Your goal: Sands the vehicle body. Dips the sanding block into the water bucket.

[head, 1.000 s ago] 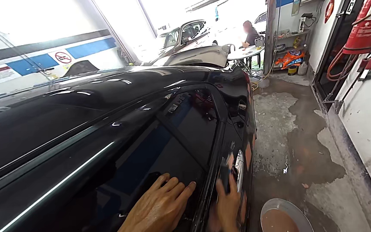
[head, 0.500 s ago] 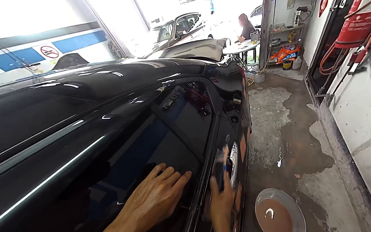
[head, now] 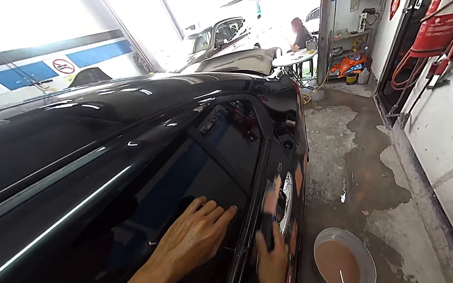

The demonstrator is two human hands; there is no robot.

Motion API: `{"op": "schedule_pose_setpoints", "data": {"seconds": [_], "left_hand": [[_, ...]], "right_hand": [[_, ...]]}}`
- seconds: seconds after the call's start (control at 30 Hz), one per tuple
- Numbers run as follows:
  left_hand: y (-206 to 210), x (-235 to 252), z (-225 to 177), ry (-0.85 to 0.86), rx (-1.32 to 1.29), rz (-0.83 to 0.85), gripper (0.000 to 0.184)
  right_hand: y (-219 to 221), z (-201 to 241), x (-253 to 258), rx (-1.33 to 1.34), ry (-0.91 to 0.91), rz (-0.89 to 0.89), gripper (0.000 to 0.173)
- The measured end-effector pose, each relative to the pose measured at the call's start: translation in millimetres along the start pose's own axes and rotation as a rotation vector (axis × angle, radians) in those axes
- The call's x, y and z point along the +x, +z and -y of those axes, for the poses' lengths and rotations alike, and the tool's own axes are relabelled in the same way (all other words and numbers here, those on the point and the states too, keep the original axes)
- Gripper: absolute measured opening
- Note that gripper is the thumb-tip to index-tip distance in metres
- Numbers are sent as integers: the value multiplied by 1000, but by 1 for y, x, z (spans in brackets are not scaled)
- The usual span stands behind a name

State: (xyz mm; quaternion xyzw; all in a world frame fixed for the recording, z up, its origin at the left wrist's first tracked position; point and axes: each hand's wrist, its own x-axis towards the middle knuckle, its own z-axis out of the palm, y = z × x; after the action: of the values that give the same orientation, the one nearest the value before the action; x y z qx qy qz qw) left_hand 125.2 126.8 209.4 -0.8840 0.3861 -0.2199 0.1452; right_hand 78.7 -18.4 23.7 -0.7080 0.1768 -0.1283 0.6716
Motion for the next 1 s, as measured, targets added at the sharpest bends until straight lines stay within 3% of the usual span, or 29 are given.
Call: {"op": "schedule_pose_setpoints", "data": {"seconds": [0.1,0.27,0.47,0.63,0.8,0.93,1.0], "left_hand": [[-1,2,0,4,-6,1,32],[-1,2,1,1,-10,18,33],[-3,1,1,13,-2,16,32],[-4,2,1,5,-18,27,33],[-3,1,0,5,-24,35,34],[-1,3,2,5,-21,18,34],[-2,3,2,3,-21,20,33]], "right_hand": [[13,9,54,48,103,-60,61],[-9,0,-67,136,-38,78,62],[13,3,37,146,56,-48,62],[-12,5,-80,156,2,70,63],[0,2,-12,80,88,-58,61],[-16,8,-97,96,-13,76,63],[-18,-2,-94,106,-22,97,63]]}}
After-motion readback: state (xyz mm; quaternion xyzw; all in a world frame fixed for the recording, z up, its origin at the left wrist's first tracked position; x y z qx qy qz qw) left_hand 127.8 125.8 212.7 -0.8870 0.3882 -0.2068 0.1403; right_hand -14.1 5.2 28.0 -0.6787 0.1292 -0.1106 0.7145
